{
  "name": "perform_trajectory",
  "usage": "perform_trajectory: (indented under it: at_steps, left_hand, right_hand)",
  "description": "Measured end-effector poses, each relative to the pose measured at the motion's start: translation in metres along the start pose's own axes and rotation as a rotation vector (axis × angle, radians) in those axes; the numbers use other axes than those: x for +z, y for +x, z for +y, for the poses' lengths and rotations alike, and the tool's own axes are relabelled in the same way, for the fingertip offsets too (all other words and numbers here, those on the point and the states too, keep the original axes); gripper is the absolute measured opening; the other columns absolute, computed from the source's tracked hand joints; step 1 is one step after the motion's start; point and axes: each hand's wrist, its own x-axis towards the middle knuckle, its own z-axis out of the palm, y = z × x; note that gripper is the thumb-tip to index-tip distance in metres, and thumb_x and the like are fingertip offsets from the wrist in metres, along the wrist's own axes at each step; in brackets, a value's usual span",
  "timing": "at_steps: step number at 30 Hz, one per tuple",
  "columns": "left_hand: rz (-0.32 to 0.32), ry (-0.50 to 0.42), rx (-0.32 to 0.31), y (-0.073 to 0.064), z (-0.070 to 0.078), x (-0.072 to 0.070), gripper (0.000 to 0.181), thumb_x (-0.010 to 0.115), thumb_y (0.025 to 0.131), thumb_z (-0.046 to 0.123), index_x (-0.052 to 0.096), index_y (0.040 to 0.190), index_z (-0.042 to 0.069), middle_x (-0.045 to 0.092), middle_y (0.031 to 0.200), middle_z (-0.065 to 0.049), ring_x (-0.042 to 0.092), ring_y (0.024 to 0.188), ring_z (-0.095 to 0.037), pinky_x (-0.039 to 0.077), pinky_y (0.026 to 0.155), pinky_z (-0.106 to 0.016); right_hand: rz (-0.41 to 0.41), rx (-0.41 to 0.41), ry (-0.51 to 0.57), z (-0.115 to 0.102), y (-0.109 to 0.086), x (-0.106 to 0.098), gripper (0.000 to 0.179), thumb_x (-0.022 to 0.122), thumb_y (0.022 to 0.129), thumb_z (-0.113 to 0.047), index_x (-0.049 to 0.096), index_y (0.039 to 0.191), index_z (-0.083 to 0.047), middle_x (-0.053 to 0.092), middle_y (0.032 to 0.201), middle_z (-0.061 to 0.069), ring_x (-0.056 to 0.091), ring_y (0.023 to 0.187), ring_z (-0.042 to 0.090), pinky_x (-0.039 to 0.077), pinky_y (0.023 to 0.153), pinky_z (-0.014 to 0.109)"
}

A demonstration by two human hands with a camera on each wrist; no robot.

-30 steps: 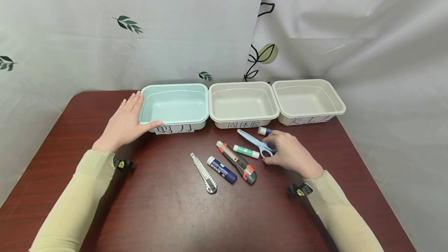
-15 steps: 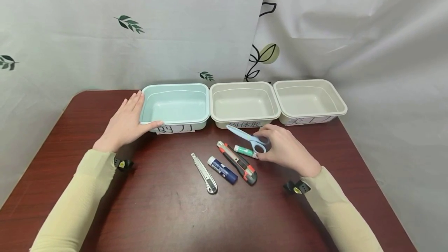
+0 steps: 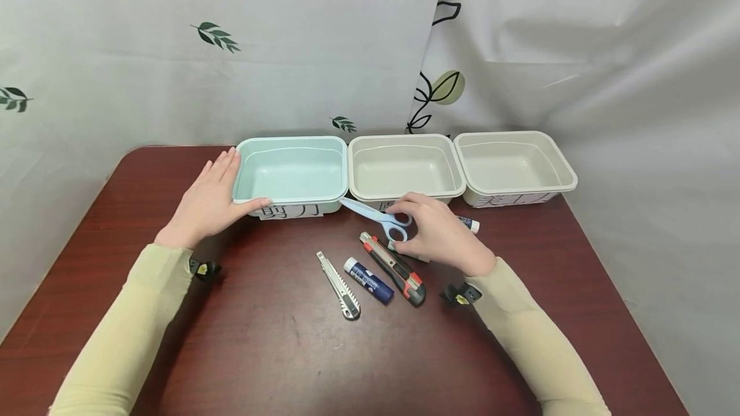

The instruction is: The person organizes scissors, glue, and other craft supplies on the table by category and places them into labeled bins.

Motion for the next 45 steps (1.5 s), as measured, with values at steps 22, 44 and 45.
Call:
perform_trajectory:
  at_steps: [22, 44, 45]
  left_hand:
    - [-0.001, -0.01, 0.0, -0.001, 0.003, -0.003, 0.121, 0.054, 0.086, 0.081, 0.012, 0.16, -0.007, 0.011, 0.166, -0.023, 0.01, 0.154, -0.035, 0.002, 0.125, -0.043]
    - [0.008, -0.006, 0.007, -0.001, 0.0, -0.002, 0.122, 0.054, 0.086, 0.08, 0.014, 0.159, -0.009, 0.013, 0.165, -0.025, 0.012, 0.153, -0.037, 0.005, 0.125, -0.047]
    - [0.013, -0.002, 0.011, -0.001, 0.0, -0.002, 0.122, 0.055, 0.086, 0.08, 0.014, 0.158, -0.009, 0.014, 0.165, -0.025, 0.013, 0.153, -0.037, 0.006, 0.124, -0.047]
  right_hand:
    - [0.072, -0.104, 0.153, -0.02, 0.089, 0.01, 0.048, 0.087, 0.077, -0.018, 0.073, 0.12, -0.003, 0.067, 0.117, 0.005, 0.063, 0.099, 0.025, 0.051, 0.085, 0.037]
    - [-0.184, -0.001, 0.063, -0.027, 0.188, 0.036, 0.051, 0.082, 0.081, -0.019, 0.07, 0.128, -0.003, 0.065, 0.127, 0.01, 0.058, 0.115, 0.023, 0.046, 0.099, 0.032]
    - [-0.192, 0.005, 0.052, -0.026, 0.19, 0.039, 0.052, 0.082, 0.081, -0.02, 0.07, 0.128, -0.002, 0.066, 0.128, 0.011, 0.058, 0.119, 0.023, 0.045, 0.101, 0.031]
